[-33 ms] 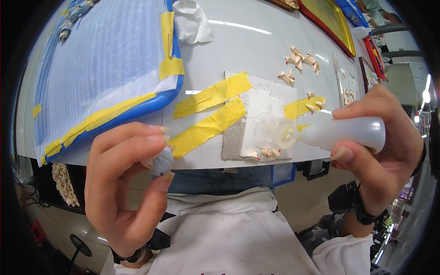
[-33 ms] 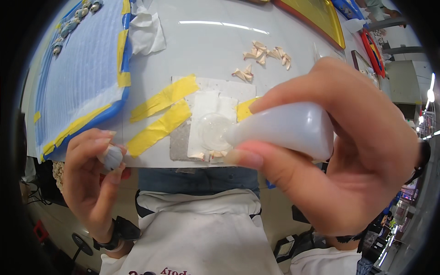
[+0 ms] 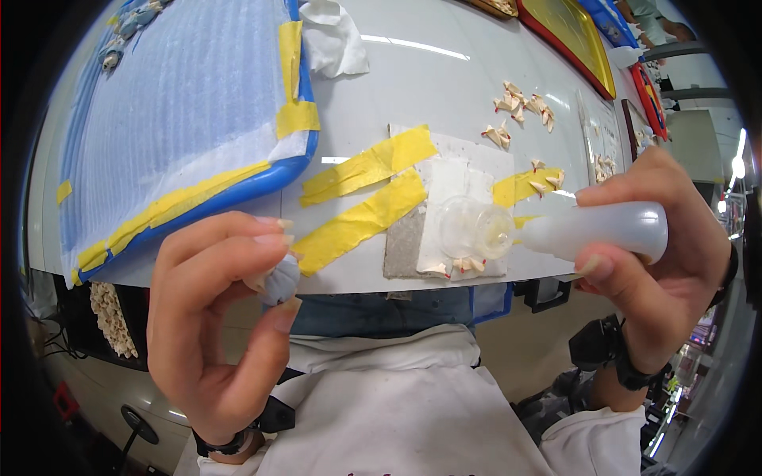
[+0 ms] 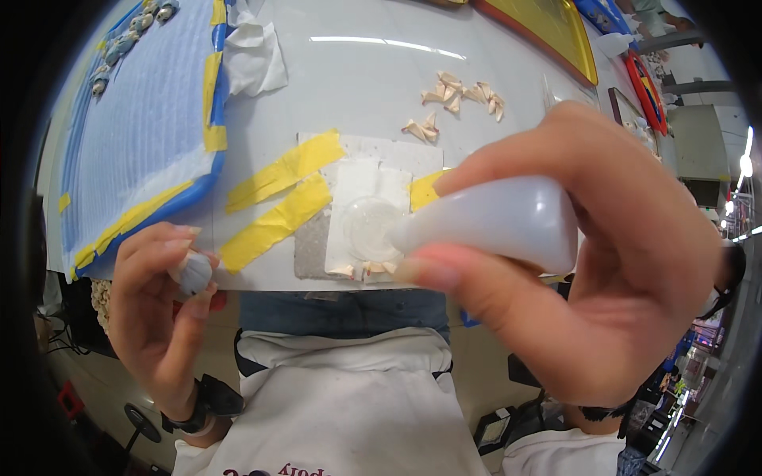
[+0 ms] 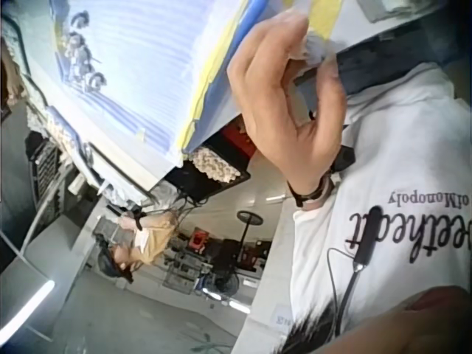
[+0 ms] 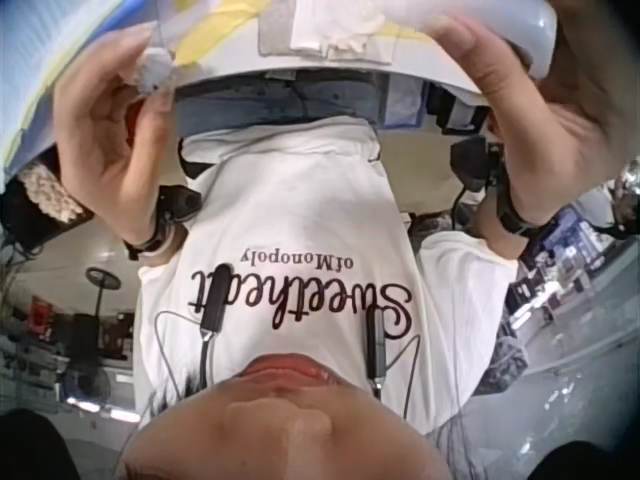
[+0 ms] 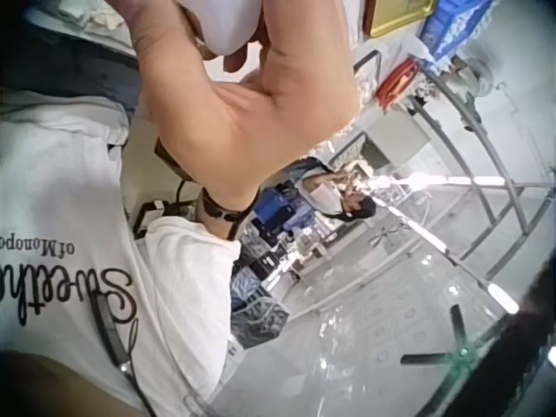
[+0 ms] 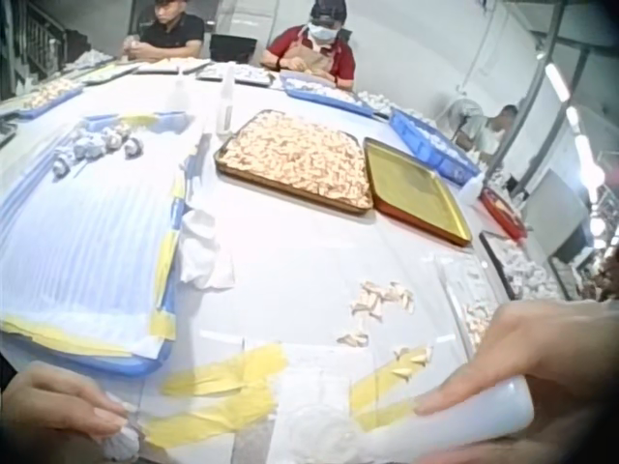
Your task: The person assembles small decorative figures by hand, repeatedly picking up small beige components and attaching them to a blue-and-white base. The person places completed figures onto a blue tray and continues the assembly process throughout the clip.
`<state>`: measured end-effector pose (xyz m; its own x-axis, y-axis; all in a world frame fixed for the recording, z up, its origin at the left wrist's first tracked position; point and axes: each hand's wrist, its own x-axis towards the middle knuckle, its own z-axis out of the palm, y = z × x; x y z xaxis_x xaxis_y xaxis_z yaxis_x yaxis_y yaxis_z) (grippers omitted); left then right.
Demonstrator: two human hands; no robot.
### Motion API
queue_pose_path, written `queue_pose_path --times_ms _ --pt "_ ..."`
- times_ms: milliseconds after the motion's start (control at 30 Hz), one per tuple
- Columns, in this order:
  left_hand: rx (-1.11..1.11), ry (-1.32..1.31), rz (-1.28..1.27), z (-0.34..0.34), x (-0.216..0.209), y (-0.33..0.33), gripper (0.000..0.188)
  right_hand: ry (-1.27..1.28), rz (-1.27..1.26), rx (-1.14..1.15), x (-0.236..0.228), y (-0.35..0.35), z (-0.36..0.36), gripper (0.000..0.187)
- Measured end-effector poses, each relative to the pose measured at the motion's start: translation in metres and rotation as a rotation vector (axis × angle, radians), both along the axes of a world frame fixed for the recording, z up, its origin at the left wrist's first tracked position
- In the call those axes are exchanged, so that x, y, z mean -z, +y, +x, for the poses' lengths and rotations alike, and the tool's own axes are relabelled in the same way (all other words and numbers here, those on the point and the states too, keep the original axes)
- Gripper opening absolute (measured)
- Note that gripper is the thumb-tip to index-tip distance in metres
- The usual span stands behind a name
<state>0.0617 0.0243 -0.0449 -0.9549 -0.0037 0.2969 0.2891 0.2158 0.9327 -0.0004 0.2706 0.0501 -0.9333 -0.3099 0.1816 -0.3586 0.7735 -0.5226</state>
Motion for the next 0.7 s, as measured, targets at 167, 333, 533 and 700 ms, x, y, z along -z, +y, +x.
queue_pose_path --times_ms 167,333,533,700 --pt "0.034 -0.041 0.022 0.000 -0.003 -0.003 0.043 -0.213 -0.304 0.154 0.006 0.013 -0.004 0.043" --pt "0.039 -0.185 0.196 0.004 -0.007 -0.003 0.040 -0.435 -0.619 0.182 0.007 0.015 -0.025 0.047" --pt "0.081 -0.169 0.402 -0.001 -0.008 -0.006 0.041 -0.255 -0.531 -0.016 0.012 0.005 -0.085 0.045" --pt "0.072 -0.233 0.272 0.003 -0.013 -0.006 0.036 -0.152 -0.370 -0.291 0.041 -0.015 -0.152 0.045"
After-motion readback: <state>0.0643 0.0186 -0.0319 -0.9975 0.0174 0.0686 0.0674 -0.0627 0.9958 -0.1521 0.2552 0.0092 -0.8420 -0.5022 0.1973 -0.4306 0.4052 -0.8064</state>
